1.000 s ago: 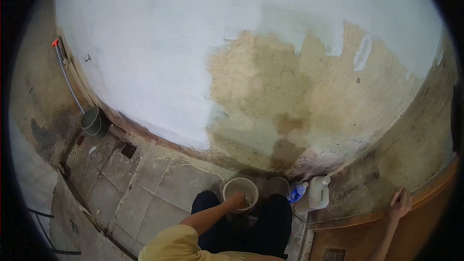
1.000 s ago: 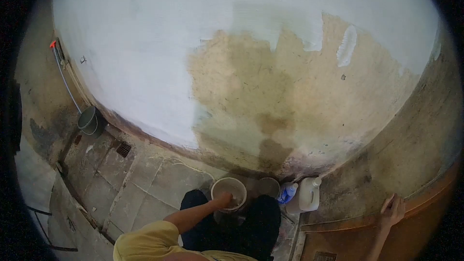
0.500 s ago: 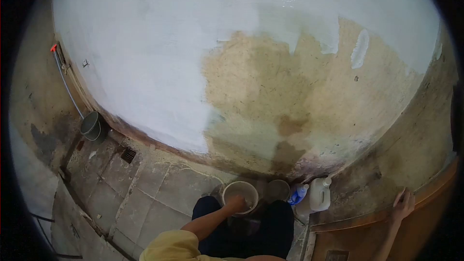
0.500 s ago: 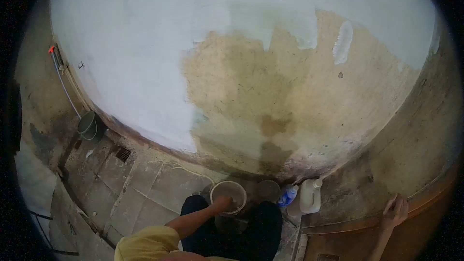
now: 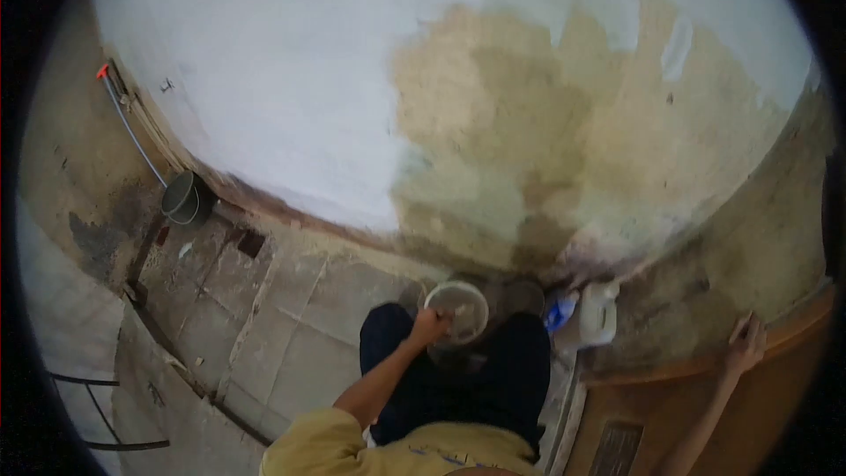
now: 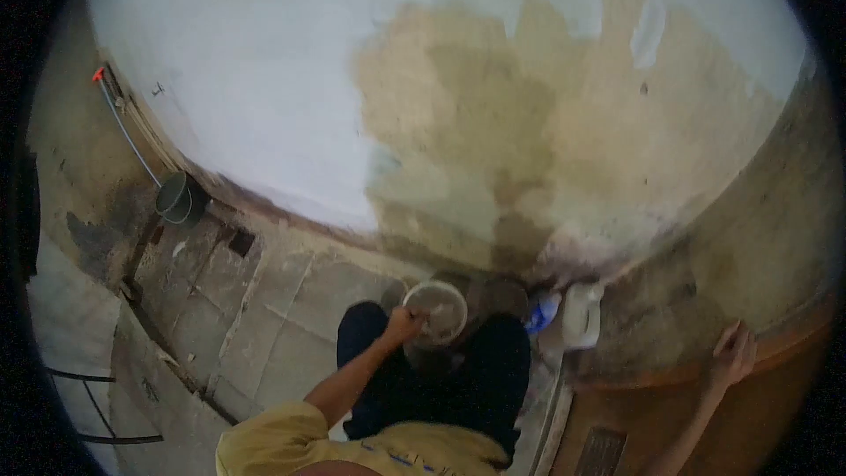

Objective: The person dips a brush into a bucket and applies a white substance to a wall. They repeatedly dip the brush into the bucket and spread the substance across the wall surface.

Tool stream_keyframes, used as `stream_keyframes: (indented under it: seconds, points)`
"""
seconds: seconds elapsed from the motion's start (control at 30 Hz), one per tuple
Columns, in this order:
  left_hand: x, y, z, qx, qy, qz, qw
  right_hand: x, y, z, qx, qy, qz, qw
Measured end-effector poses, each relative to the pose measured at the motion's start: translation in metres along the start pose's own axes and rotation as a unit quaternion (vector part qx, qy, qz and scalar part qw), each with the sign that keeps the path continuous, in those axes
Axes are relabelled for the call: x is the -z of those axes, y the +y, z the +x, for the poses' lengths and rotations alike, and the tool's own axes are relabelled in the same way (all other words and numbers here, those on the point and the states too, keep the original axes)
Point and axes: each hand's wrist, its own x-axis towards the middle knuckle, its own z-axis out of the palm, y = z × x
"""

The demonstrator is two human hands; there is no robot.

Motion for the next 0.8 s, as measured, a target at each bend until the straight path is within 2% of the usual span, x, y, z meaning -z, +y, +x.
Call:
stream_keyframes:
  seconds: [0.03, 0.07, 0.13, 0.23, 0.27, 0.3, 0.33, 0.4, 0.43, 0.47, 0.53, 0.6, 0.67, 0.73, 0.8]
  points:
    - [0.003, -0.007, 0.002, 0.013, 0.015, 0.077, 0.997, -0.001, 0.001, 0.000, 0.009, 0.000, -0.018, 1.000]
    - [0.015, 0.000, 0.000, 0.023, 0.033, 0.058, 0.997, -0.002, 0.004, -0.002, 0.006, -0.015, -0.025, 1.000]
    - [0.025, -0.008, 0.004, 0.004, 0.084, -0.073, 0.994, -0.006, 0.007, -0.005, -0.003, -0.020, -0.024, 0.999]
    - [0.047, 0.012, 0.002, 0.136, 0.158, -0.229, 0.951, -0.006, 0.004, -0.002, -0.003, -0.010, -0.023, 1.000]
    - [0.053, 0.002, 0.005, 0.190, 0.142, -0.262, 0.936, -0.005, 0.004, -0.001, -0.002, 0.009, -0.031, 0.999]
    - [0.060, 0.003, 0.008, 0.185, 0.112, -0.376, 0.901, -0.006, 0.008, -0.002, 0.005, -0.003, -0.031, 1.000]
    - [0.062, 0.007, 0.008, 0.195, 0.107, -0.374, 0.900, -0.008, 0.013, -0.003, 0.011, -0.001, -0.028, 1.000]
    - [0.065, 0.010, 0.010, 0.232, 0.120, -0.526, 0.810, -0.011, 0.018, -0.005, 0.017, -0.003, -0.025, 1.000]
    - [0.065, 0.003, 0.011, 0.228, 0.086, -0.569, 0.785, -0.013, 0.019, -0.004, 0.031, 0.015, -0.036, 0.999]
    - [0.062, 0.000, 0.010, 0.230, 0.085, -0.568, 0.785, -0.014, 0.019, -0.004, 0.044, 0.034, -0.047, 0.997]
    - [0.059, -0.006, 0.010, 0.254, 0.071, -0.609, 0.748, -0.011, 0.015, -0.002, 0.032, 0.019, -0.041, 0.998]
    - [0.056, -0.008, 0.008, 0.250, 0.049, -0.629, 0.735, -0.008, 0.012, 0.000, 0.021, 0.007, -0.039, 0.999]
    - [0.055, -0.005, 0.006, 0.240, 0.028, -0.649, 0.722, -0.008, 0.010, 0.002, 0.039, 0.036, -0.036, 0.998]
    - [0.056, -0.001, 0.006, 0.256, -0.007, -0.689, 0.678, -0.004, 0.007, 0.002, 0.030, 0.025, -0.036, 0.999]
    - [0.055, 0.009, 0.008, 0.237, 0.008, -0.693, 0.681, -0.004, 0.007, 0.001, 0.017, 0.024, -0.039, 0.999]
